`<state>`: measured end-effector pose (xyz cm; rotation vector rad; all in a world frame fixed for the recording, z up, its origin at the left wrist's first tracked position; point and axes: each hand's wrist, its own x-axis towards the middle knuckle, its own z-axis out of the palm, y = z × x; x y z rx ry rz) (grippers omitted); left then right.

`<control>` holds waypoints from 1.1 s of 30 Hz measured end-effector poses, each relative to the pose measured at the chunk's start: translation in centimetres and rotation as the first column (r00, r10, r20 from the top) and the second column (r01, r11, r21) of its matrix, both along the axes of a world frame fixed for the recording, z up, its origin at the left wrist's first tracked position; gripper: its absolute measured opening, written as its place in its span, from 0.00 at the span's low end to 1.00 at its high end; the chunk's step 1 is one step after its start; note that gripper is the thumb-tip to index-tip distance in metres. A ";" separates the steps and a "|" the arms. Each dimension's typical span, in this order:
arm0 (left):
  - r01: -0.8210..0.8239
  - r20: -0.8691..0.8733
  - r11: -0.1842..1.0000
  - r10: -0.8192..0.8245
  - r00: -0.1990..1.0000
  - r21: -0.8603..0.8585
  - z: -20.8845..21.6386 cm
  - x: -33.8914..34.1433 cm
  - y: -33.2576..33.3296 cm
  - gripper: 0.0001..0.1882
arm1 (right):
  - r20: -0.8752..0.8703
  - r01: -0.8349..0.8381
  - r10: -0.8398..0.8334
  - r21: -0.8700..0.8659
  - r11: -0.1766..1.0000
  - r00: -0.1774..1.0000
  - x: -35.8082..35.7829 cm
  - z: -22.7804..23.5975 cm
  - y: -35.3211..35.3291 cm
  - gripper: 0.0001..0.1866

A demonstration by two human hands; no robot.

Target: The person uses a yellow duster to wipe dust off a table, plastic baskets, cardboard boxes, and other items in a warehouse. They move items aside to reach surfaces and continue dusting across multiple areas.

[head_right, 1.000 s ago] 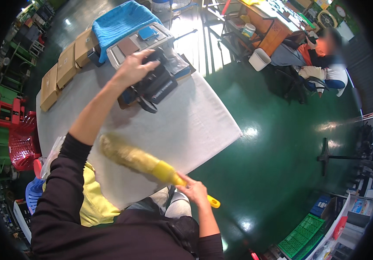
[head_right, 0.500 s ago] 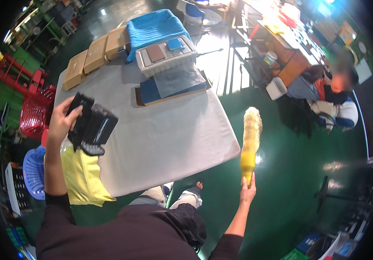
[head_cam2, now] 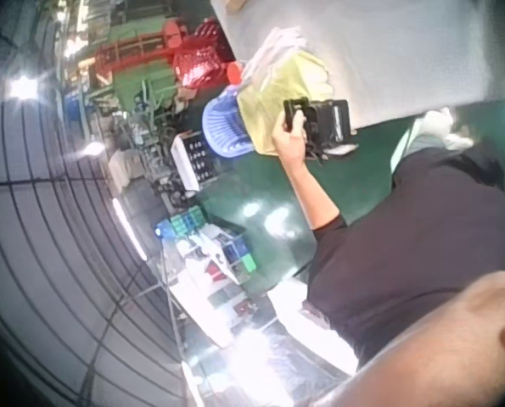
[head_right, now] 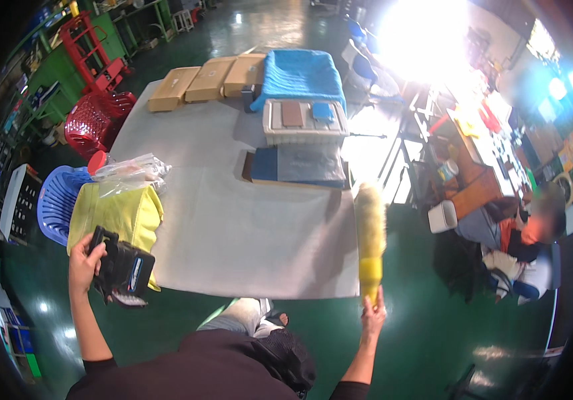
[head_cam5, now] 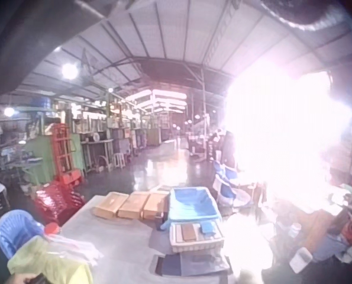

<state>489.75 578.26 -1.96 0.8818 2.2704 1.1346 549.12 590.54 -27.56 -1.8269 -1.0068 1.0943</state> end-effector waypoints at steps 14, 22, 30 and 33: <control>-0.149 0.179 0.988 0.155 0.972 -0.048 -2.5 2.7 1.7 0.15 | 0.563 -0.367 0.295 0.015 0.930 0.772 -19.3 6.1 31.8 0.32; -0.135 0.100 0.989 0.140 0.985 -0.053 -4.5 6.5 5.3 0.14 | 0.369 -0.433 0.349 0.172 0.885 0.861 -18.9 7.0 35.2 0.29; -0.177 0.085 0.983 0.180 0.980 -0.047 -5.4 12.9 5.9 0.16 | 0.681 -0.828 0.604 0.007 0.560 0.414 -16.9 7.6 34.4 0.32; -0.220 0.116 0.974 0.224 0.968 -0.046 -5.5 15.5 5.6 0.17 | 0.639 -0.805 0.577 0.113 0.583 0.508 -12.7 6.7 33.7 0.30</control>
